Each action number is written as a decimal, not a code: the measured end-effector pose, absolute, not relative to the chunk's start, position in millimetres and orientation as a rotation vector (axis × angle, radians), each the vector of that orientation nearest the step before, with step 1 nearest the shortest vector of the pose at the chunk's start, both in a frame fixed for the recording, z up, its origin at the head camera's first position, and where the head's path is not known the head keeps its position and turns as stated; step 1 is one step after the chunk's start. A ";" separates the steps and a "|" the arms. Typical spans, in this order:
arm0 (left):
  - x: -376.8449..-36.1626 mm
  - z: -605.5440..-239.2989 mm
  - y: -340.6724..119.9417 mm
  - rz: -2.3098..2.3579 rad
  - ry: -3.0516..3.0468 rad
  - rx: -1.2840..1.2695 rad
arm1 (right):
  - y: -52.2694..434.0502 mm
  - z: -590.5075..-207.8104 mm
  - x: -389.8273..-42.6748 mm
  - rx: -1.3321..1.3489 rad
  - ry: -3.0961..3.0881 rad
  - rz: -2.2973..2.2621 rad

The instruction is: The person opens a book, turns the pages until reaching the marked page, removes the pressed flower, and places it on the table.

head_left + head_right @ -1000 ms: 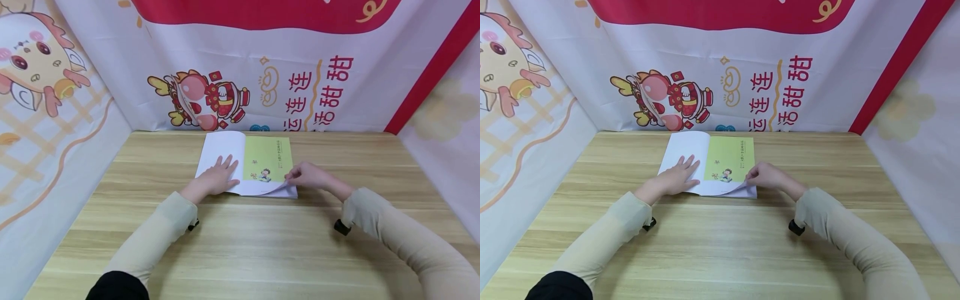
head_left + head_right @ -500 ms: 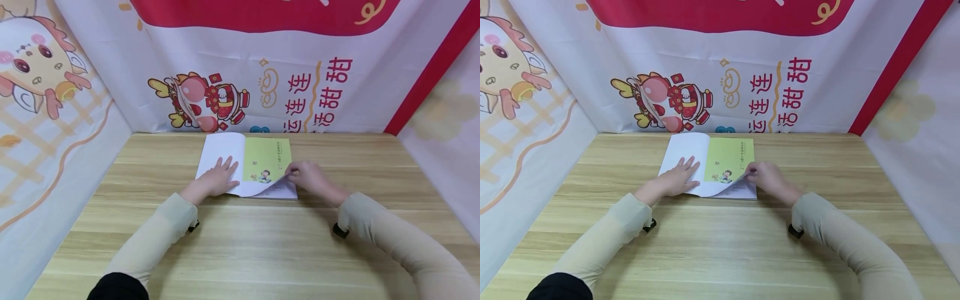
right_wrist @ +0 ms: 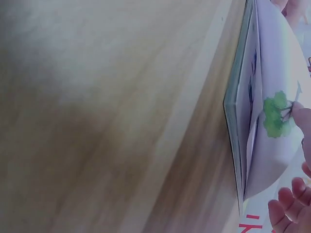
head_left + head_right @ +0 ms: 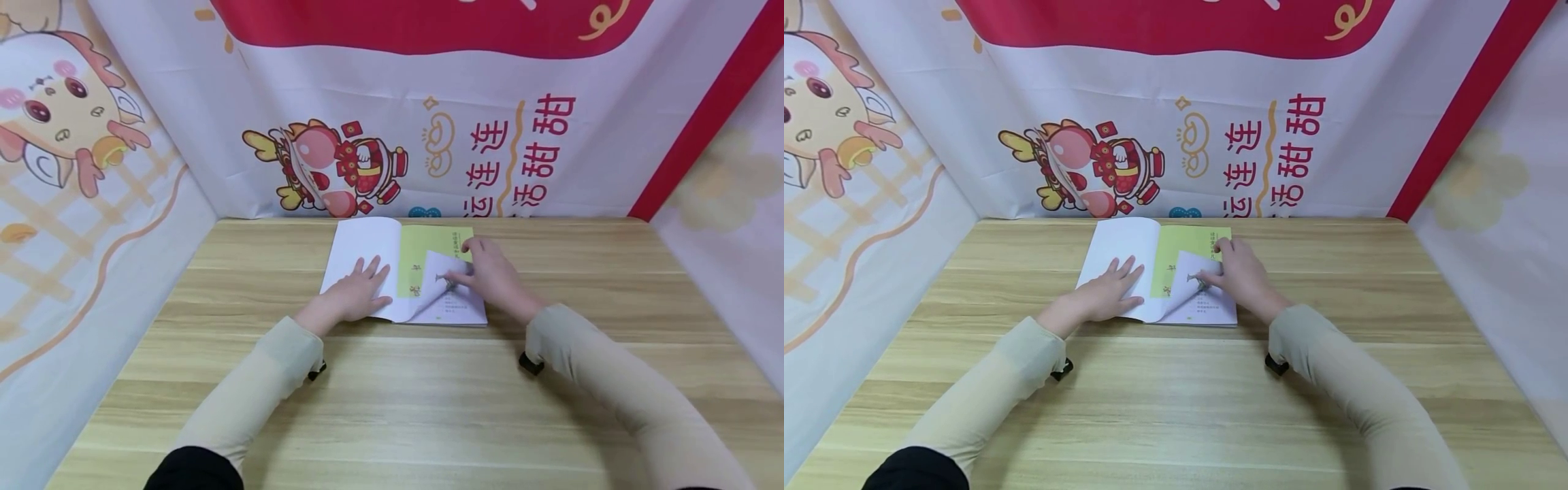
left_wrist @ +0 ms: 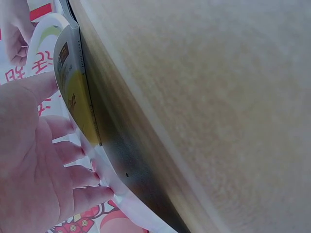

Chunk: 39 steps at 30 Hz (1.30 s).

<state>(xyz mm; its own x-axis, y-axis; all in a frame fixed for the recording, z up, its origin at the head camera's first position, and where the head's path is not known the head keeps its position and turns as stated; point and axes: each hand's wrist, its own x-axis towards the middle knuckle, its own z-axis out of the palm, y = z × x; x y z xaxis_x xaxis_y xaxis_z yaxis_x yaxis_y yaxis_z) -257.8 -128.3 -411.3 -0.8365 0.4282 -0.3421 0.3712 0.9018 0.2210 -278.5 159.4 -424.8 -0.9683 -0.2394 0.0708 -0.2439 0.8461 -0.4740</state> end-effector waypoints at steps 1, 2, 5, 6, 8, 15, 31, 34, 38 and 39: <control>-258.1 -411.5 -128.4 0.203 2.679 0.591 | 157.7 -424.5 -278.9 0.394 -3.020 0.761; -258.4 -411.7 -128.5 0.201 2.681 0.595 | 156.0 -424.2 -279.0 0.401 -3.031 0.755; -258.9 -412.4 -128.8 0.199 2.685 0.602 | 151.7 -424.8 -277.7 0.452 -3.073 0.732; -258.9 -412.4 -128.9 0.204 2.687 0.602 | 150.3 -425.3 -276.9 0.476 -3.081 0.711; -258.8 -412.9 -129.1 0.213 2.687 0.598 | 147.4 -426.4 -274.7 0.531 -3.088 0.687; -257.2 -413.6 -129.9 0.247 2.694 0.583 | 134.8 -430.7 -267.5 0.720 -3.033 0.568; -259.0 -417.7 -132.2 0.382 2.732 0.657 | 120.9 -434.3 -263.7 0.915 -2.969 0.630; -258.8 -417.5 -132.2 0.399 2.741 0.661 | 121.2 -432.5 -263.5 0.916 -2.928 0.632; -258.3 -416.9 -132.4 0.411 2.754 0.665 | 120.2 -429.6 -262.7 0.943 -2.891 0.595; -257.9 -416.7 -132.5 0.412 2.755 0.665 | 118.9 -429.2 -262.7 0.951 -2.895 0.577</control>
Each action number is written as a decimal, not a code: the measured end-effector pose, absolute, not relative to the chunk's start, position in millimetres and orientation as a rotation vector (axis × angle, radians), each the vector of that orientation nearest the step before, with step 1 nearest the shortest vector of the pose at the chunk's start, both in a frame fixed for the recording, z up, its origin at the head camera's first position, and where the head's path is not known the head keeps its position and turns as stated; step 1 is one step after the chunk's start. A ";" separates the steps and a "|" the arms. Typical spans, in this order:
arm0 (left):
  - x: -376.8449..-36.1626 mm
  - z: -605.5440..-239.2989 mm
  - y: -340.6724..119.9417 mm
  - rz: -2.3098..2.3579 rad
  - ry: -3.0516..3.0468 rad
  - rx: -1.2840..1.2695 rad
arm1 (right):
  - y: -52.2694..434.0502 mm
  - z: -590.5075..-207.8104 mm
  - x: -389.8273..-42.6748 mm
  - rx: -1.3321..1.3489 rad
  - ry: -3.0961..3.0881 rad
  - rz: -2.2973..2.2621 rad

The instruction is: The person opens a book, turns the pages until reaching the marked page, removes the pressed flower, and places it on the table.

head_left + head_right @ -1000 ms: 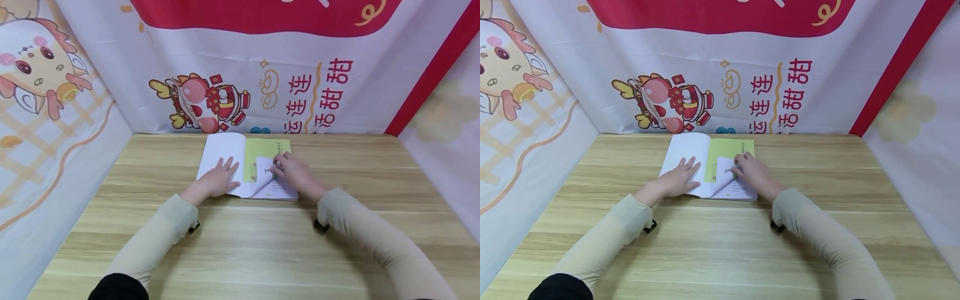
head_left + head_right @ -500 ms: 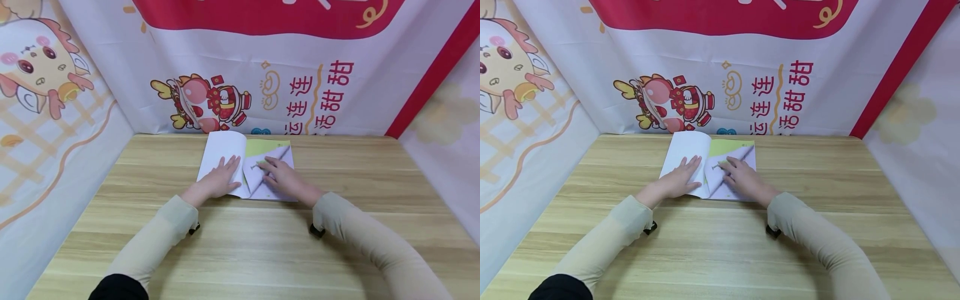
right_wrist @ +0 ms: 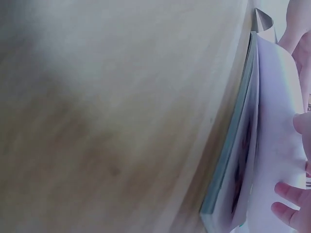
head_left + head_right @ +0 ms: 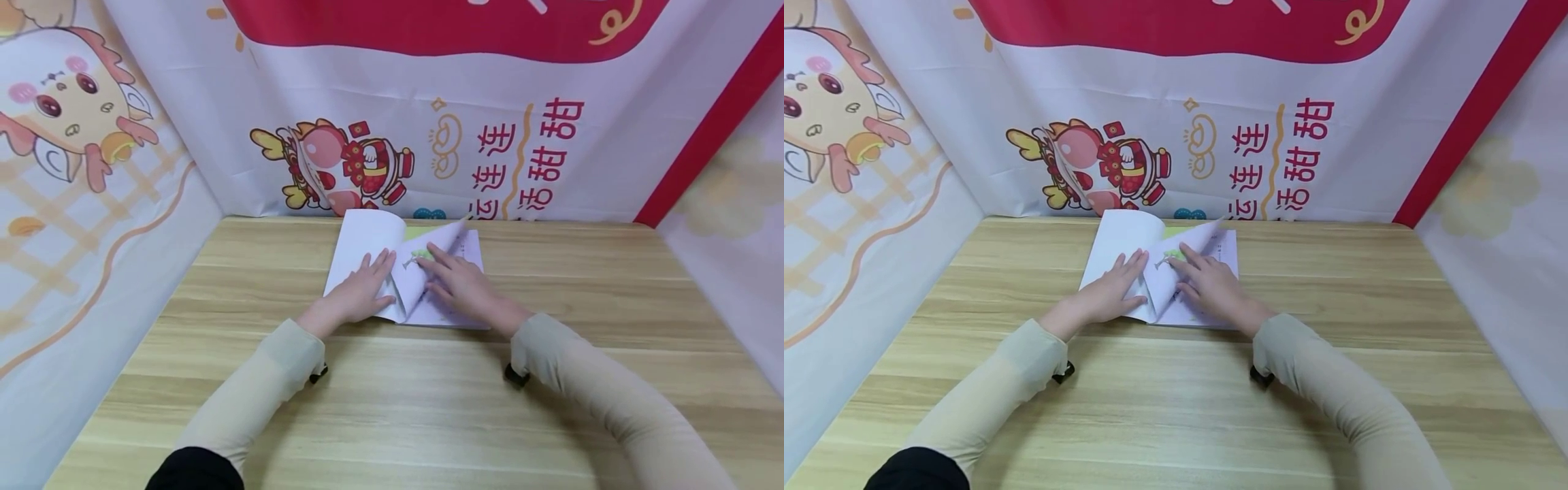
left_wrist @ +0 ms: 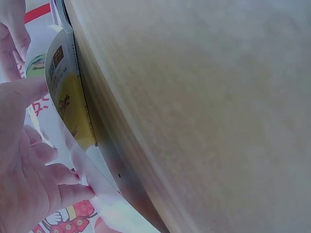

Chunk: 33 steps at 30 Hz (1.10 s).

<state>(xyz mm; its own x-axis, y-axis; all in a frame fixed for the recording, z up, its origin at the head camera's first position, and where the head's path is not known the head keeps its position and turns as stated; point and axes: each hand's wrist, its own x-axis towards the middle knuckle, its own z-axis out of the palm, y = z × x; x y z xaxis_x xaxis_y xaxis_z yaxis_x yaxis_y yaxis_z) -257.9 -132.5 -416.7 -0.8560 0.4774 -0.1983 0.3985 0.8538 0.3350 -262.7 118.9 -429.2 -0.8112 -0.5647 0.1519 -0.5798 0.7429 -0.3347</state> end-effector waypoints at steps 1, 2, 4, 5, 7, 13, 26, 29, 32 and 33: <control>-257.8 -416.4 -131.9 0.407 2.756 0.662 | 117.7 -428.6 -262.6 0.956 -2.908 0.552; -257.7 -416.3 -131.5 0.402 2.759 0.666 | 116.0 -428.4 -262.5 0.965 -2.926 0.525; -257.4 -416.1 -130.7 0.391 2.766 0.670 | 111.3 -428.8 -262.0 0.989 -2.967 0.472; -257.3 -416.2 -130.4 0.388 2.770 0.675 | 108.7 -429.6 -261.7 1.003 -2.983 0.448; -257.1 -416.9 -129.7 0.379 2.783 0.685 | 103.0 -430.7 -260.7 1.023 -3.015 0.436; -254.5 -414.4 -128.0 0.363 2.796 0.754 | 92.4 -431.4 -261.1 1.099 -3.000 0.573; -252.1 -414.2 -123.8 0.359 2.751 0.727 | 78.9 -427.2 -260.2 1.093 -3.114 0.866; -252.8 -413.4 -121.0 0.373 2.758 0.689 | 76.2 -428.2 -260.1 1.088 -3.067 0.924; -253.0 -413.5 -118.8 0.352 2.757 0.669 | 75.2 -429.5 -260.6 1.038 -3.033 1.002; -253.0 -413.7 -118.2 0.339 2.757 0.665 | 75.3 -429.8 -260.9 1.020 -3.027 1.038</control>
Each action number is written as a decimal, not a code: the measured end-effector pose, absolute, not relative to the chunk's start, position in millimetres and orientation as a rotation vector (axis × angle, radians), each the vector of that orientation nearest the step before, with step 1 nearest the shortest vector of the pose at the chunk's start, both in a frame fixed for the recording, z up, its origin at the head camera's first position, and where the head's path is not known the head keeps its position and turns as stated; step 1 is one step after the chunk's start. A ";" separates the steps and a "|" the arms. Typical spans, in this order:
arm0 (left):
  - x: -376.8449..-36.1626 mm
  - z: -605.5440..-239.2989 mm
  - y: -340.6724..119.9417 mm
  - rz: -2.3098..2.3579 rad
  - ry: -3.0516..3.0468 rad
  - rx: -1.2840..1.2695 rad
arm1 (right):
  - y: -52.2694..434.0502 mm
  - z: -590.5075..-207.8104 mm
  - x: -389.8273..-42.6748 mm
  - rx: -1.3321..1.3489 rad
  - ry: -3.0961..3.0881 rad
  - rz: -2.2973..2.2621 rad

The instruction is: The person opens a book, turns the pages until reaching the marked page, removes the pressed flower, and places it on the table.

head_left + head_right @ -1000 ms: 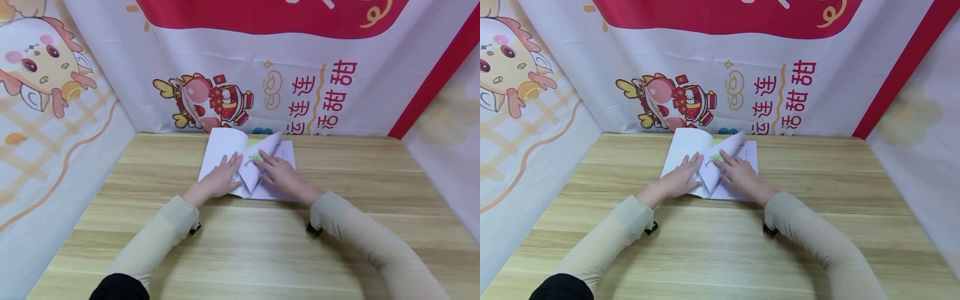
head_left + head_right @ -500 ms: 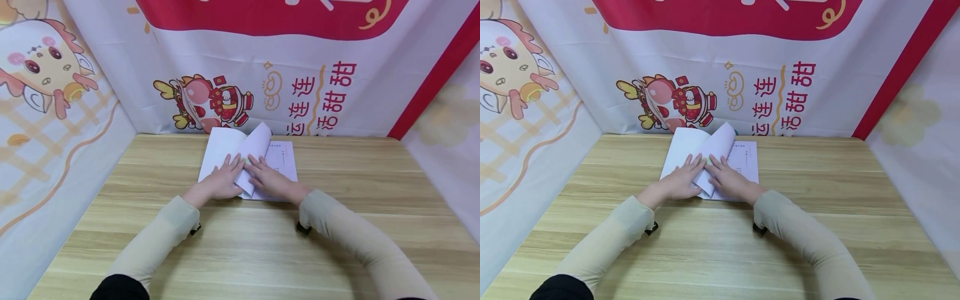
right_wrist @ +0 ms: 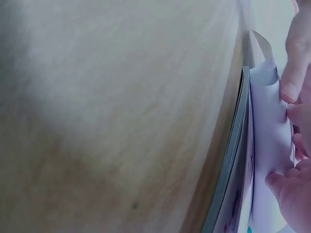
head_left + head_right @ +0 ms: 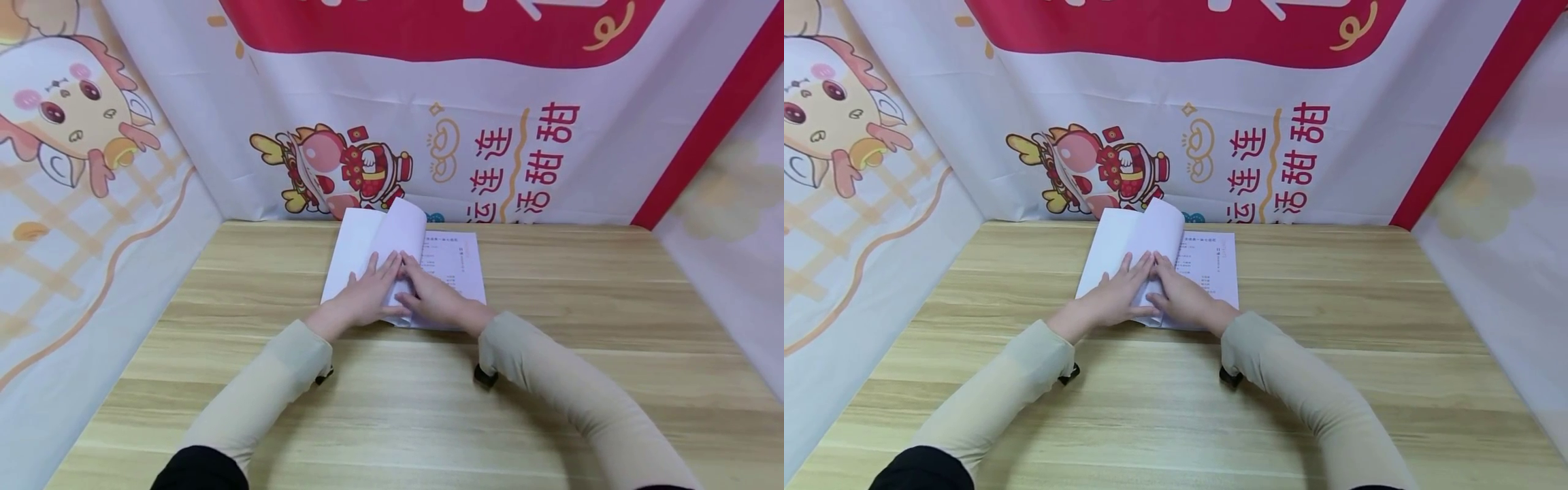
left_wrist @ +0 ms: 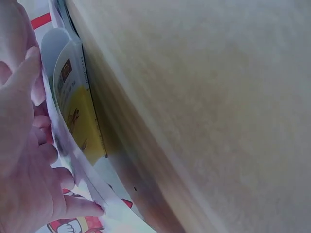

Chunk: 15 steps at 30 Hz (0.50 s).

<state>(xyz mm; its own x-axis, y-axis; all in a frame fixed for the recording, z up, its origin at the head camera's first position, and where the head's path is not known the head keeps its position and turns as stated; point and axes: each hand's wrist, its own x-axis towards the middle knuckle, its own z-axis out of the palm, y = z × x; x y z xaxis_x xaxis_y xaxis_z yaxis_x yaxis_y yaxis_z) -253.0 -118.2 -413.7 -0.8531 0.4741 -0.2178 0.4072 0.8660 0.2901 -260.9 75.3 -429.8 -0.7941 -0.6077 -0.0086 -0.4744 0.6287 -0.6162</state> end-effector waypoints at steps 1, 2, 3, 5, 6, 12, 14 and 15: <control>-252.9 -414.3 -117.5 0.325 2.756 0.662 | 75.8 -430.3 -261.2 -0.875 2.628 -0.934; -252.9 -415.0 -116.9 0.313 2.755 0.660 | 76.4 -430.8 -261.7 -0.873 2.619 -0.955; -252.6 -415.5 -116.4 0.306 2.753 0.658 | 77.6 -431.3 -262.2 -0.865 2.608 -0.964; -252.4 -416.2 -115.7 0.284 2.746 0.650 | 80.5 -431.3 -262.6 -0.867 2.589 -0.946; -252.1 -416.1 -115.5 0.279 2.742 0.643 | 82.4 -431.2 -262.9 -0.880 2.583 -0.920; -251.7 -414.4 -115.7 0.251 2.728 0.628 | 94.8 -429.0 -263.3 -1.007 2.579 -0.664; -251.9 -414.0 -116.1 0.245 2.729 0.630 | 98.8 -427.6 -262.7 -1.028 2.577 -0.601; -252.0 -413.8 -116.2 0.245 2.729 0.629 | 101.2 -427.1 -262.6 -1.034 2.576 -0.573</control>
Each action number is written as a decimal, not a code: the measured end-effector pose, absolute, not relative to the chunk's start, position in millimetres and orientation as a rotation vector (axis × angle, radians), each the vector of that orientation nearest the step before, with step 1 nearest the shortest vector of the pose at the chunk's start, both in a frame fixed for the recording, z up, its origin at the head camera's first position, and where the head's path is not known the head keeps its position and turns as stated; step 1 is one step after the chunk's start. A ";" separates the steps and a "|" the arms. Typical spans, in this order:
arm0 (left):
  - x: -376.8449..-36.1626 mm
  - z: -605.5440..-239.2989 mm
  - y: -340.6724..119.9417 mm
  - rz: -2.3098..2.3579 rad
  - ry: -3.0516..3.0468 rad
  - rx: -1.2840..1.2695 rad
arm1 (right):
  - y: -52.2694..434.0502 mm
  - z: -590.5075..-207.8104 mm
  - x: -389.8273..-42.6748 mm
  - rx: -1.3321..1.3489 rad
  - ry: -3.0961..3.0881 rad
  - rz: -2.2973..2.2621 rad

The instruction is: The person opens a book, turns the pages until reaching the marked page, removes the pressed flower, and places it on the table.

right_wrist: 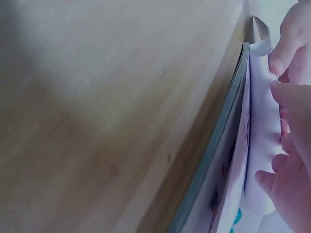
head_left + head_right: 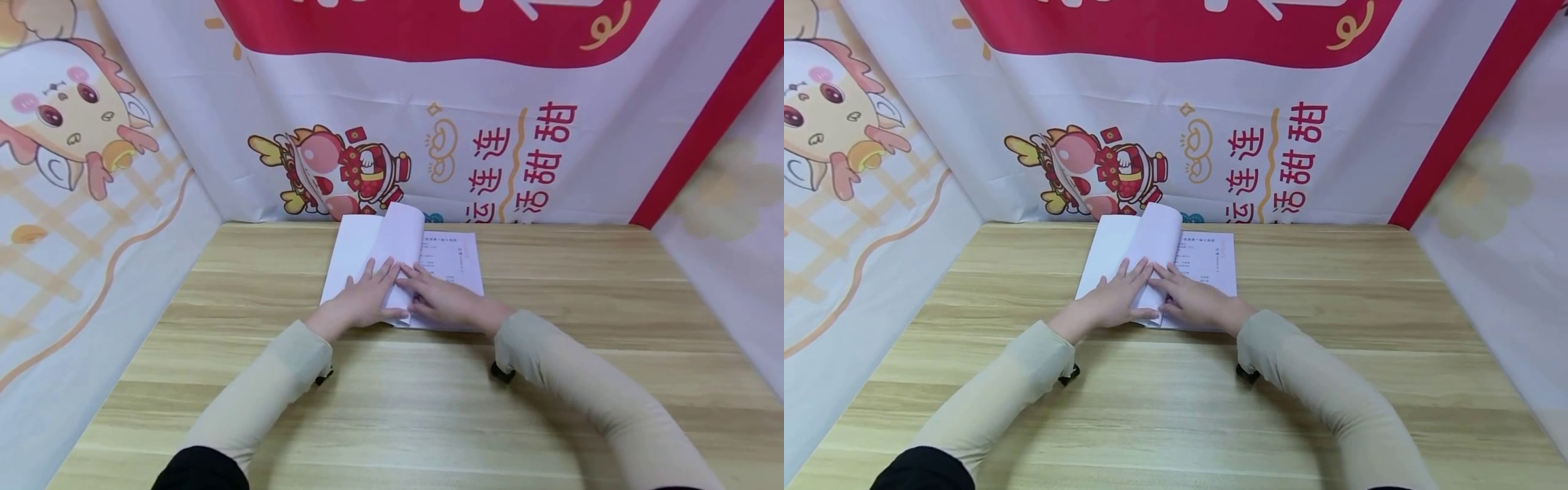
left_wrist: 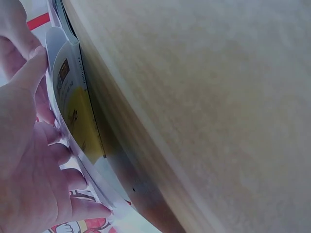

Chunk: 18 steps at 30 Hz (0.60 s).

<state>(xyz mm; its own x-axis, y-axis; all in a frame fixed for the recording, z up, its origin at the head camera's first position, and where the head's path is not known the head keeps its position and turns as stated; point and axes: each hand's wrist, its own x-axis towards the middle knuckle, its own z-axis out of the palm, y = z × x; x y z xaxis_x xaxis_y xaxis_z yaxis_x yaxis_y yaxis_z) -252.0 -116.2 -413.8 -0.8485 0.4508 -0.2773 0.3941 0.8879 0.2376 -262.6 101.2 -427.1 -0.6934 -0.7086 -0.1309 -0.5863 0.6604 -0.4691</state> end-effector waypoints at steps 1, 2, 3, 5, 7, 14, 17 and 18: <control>-252.1 -413.8 -116.7 0.241 2.730 0.629 | 103.7 -426.7 -262.4 -1.033 2.578 -0.541; -252.2 -413.9 -117.1 0.237 2.731 0.628 | 106.5 -426.2 -262.3 -1.031 2.578 -0.514; -252.4 -414.0 -117.5 0.233 2.735 0.628 | 109.7 -426.0 -262.3 -1.034 2.578 -0.489; -252.9 -414.7 -117.7 0.229 2.740 0.626 | 117.7 -426.0 -262.8 -1.024 2.580 -0.453; -253.3 -415.2 -118.0 0.229 2.743 0.622 | 126.1 -426.5 -263.4 -1.005 2.574 -0.435; -252.1 -412.9 -118.9 0.304 2.740 0.602 | 150.1 -424.6 -259.3 -0.987 2.520 -0.396; -252.1 -413.8 -119.2 0.298 2.761 0.593 | 156.9 -423.5 -255.3 -0.968 2.498 -0.372; -252.2 -414.4 -119.4 0.288 2.768 0.588 | 158.8 -423.4 -254.1 -0.957 2.493 -0.366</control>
